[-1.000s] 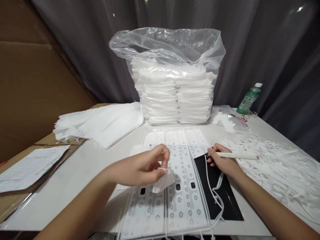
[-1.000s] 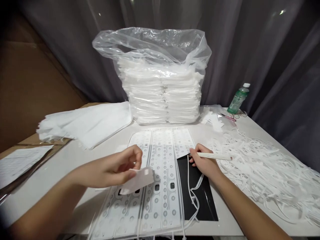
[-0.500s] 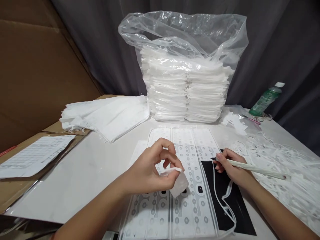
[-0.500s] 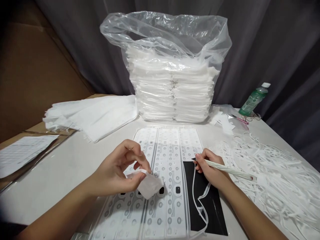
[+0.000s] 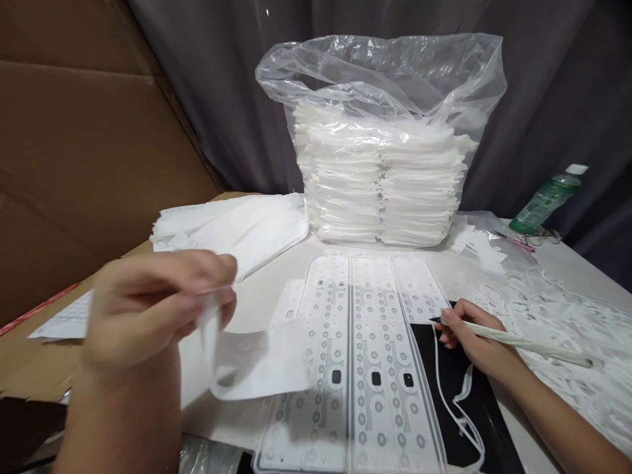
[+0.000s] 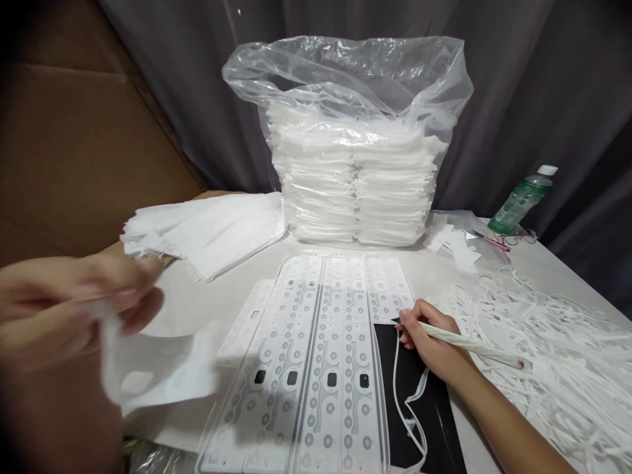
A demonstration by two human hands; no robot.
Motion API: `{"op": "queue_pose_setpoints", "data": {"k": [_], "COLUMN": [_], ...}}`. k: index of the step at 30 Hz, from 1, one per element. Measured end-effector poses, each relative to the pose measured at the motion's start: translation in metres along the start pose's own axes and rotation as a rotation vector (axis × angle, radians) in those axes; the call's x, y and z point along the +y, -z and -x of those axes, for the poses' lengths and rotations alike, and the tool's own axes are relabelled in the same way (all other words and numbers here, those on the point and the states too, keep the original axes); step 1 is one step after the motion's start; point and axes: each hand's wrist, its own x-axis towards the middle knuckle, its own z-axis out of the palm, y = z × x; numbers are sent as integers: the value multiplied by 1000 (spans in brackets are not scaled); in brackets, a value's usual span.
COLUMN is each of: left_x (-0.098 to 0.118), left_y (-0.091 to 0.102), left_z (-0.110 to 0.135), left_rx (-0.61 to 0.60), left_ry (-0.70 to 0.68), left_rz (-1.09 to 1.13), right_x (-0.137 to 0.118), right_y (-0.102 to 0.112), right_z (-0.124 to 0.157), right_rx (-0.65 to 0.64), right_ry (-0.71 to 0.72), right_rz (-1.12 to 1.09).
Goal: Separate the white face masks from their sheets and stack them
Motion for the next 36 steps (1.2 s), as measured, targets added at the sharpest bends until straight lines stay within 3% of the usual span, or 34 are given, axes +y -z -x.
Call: {"op": "queue_pose_setpoints", "data": {"k": [2,3,5,6,9,13,17,22,26,30,33,36], "left_x": [-16,-27,-49,-60,-87,-99,-99,-86,-54,-21,-16,-23], "left_y": [5,-1,-21,-33,-62,-76,-84,-92,-115,-165,-195,-205], "left_z": [-9,-14,-21,-22,-21,-15,-10,-12,-38,-51,-41,-29], "left_rx": [-261,-380,-500,-502,-363,-155,-88,-95,-383,-626,-690,-690], "left_ry": [35,92,246,293,382,450,443,307,71,-123,-163,-130], "left_rz": [-70,-116,-197,-224,-313,-398,-473,-595,-581,-378,-293,-233], "right_x": [1,1,2,2,2,1,0,-10,-30,-33,-23,-16], "right_y": [0,-1,-1,0,1,3,3,1,-12,-27,-32,-30], "right_z": [0,1,0,0,0,1,4,1,-11,-21,-23,-23], "right_rx": [-8,-14,-27,-26,5,40,19,29,-78,-96,-78,-78], "right_ry": [1,1,7,13,41,110,132,126,74,111,129,111], "right_rz": [0,-1,1,4,48,148,175,150,67,123,88,43]}}
